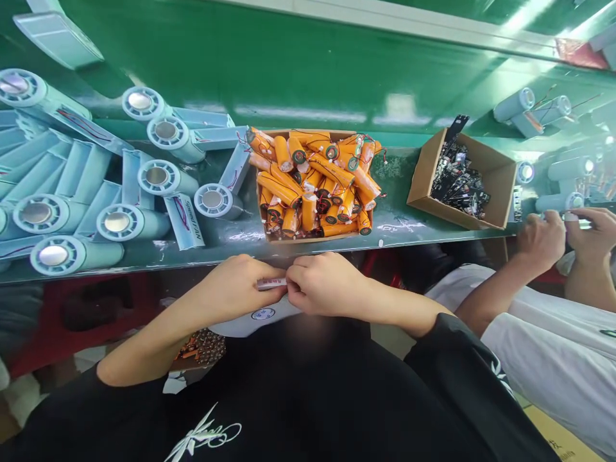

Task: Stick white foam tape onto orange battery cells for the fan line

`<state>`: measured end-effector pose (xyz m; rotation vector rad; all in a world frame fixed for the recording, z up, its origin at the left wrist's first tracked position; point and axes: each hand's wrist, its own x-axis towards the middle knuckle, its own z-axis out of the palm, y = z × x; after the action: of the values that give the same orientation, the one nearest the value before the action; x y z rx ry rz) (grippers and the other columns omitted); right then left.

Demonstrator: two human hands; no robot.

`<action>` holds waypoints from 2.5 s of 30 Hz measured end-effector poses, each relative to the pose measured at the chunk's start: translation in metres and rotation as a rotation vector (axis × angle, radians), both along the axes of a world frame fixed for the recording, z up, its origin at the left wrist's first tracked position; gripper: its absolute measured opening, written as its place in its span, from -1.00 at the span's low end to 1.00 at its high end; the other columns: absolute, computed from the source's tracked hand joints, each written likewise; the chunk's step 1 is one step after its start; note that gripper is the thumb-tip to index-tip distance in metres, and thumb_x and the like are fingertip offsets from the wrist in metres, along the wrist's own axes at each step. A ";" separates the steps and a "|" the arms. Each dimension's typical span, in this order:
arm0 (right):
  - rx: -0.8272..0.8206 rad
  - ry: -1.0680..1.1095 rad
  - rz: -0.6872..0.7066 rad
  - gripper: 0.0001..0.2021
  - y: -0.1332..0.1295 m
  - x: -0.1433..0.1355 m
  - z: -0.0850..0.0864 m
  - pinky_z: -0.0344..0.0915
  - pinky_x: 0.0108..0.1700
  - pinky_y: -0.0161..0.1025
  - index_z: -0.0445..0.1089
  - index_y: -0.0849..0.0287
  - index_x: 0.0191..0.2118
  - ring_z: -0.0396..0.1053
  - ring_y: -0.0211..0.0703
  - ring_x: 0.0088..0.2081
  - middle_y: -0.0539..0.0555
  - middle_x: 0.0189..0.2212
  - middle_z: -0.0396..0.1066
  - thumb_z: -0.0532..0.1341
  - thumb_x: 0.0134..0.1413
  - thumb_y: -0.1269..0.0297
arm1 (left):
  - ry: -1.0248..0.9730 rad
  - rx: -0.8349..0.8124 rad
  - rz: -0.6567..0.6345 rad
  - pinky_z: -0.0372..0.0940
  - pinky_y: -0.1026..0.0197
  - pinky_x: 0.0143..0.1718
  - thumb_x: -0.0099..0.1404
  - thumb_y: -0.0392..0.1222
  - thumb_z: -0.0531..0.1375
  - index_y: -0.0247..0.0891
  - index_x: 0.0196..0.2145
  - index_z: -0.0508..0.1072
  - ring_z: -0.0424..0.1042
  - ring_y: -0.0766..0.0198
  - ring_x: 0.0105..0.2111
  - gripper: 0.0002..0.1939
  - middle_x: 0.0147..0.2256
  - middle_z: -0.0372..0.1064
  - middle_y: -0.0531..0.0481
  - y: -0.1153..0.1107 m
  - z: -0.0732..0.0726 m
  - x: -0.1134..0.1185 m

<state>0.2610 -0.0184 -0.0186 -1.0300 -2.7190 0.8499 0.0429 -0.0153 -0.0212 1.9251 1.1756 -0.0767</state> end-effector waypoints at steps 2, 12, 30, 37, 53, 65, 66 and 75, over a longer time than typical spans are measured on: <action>-0.026 0.045 -0.021 -0.88 0.000 0.000 -0.003 0.16 -0.33 -0.26 0.56 0.19 -0.32 0.36 -0.24 -0.40 0.03 -0.41 0.53 0.25 0.19 0.40 | 0.000 -0.009 0.020 -0.07 0.15 -0.44 0.29 -0.06 0.21 -0.12 -0.52 0.59 0.37 0.25 -0.52 -0.73 -0.50 0.55 -0.02 -0.001 0.001 0.001; -0.124 0.095 -0.022 -0.87 0.002 0.002 -0.001 0.20 -0.31 -0.29 0.56 0.20 -0.27 0.39 -0.25 -0.38 0.03 -0.36 0.55 0.23 0.21 0.44 | -0.065 0.012 -0.020 -0.09 0.16 -0.44 0.40 0.00 0.18 -0.14 -0.50 0.59 0.37 0.29 -0.54 -0.63 -0.48 0.57 -0.02 -0.001 -0.005 -0.005; -0.130 0.114 -0.078 -0.87 0.002 -0.003 -0.006 0.25 -0.29 -0.25 0.54 0.20 -0.35 0.40 -0.22 -0.41 0.02 -0.42 0.52 0.24 0.14 0.47 | -0.015 -0.056 -0.065 -0.11 0.13 -0.40 0.46 0.01 0.11 -0.14 -0.46 0.58 0.42 0.24 -0.46 -0.60 -0.38 0.62 -0.06 0.005 0.000 -0.007; -0.200 0.188 -0.124 -0.89 0.001 -0.005 -0.015 0.23 -0.31 -0.28 0.49 0.18 -0.40 0.36 -0.26 -0.44 -0.03 -0.47 0.49 0.25 0.07 0.50 | -0.011 -0.059 -0.035 -0.12 0.13 -0.40 0.42 0.00 0.12 -0.16 -0.52 0.54 0.38 0.27 -0.49 -0.59 -0.43 0.59 -0.05 0.002 0.000 -0.006; -0.375 0.213 -0.102 -0.87 0.012 0.002 -0.012 0.23 -0.30 -0.32 0.50 0.18 -0.35 0.36 -0.29 -0.42 -0.02 -0.42 0.50 0.25 0.17 0.50 | 0.005 -0.023 -0.084 -0.09 0.13 -0.40 0.43 0.02 0.10 -0.13 -0.46 0.54 0.48 0.17 -0.41 -0.62 -0.39 0.60 -0.03 0.006 -0.006 -0.002; -0.400 0.185 -0.050 -0.85 0.015 0.006 -0.010 0.26 -0.25 -0.30 0.53 0.17 -0.26 0.41 -0.24 -0.35 0.03 -0.34 0.52 0.20 0.31 0.44 | -0.067 -0.032 -0.010 -0.10 0.13 -0.42 0.36 0.01 0.16 -0.14 -0.57 0.52 0.33 0.28 -0.53 -0.61 -0.54 0.48 -0.01 0.008 -0.010 -0.002; -0.405 0.191 -0.054 -0.85 0.014 0.005 -0.011 0.26 -0.25 -0.30 0.53 0.17 -0.26 0.41 -0.24 -0.35 0.02 -0.34 0.52 0.20 0.31 0.45 | -0.067 -0.038 0.003 -0.10 0.13 -0.42 0.34 -0.01 0.17 -0.14 -0.58 0.52 0.30 0.30 -0.54 -0.63 -0.55 0.46 0.00 0.008 -0.010 -0.003; -0.463 0.245 -0.109 -0.85 0.012 0.002 -0.015 0.23 -0.28 -0.31 0.49 0.17 -0.32 0.36 -0.27 -0.41 -0.01 -0.40 0.50 0.21 0.22 0.51 | -0.071 -0.041 0.017 -0.12 0.12 -0.42 0.31 -0.07 0.17 -0.16 -0.62 0.52 0.21 0.32 -0.57 -0.64 -0.59 0.44 0.02 0.007 -0.009 -0.003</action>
<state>0.2625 -0.0061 -0.0338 -1.0475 -2.2911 1.5173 0.0400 -0.0079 -0.0299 1.8666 1.1343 -0.0231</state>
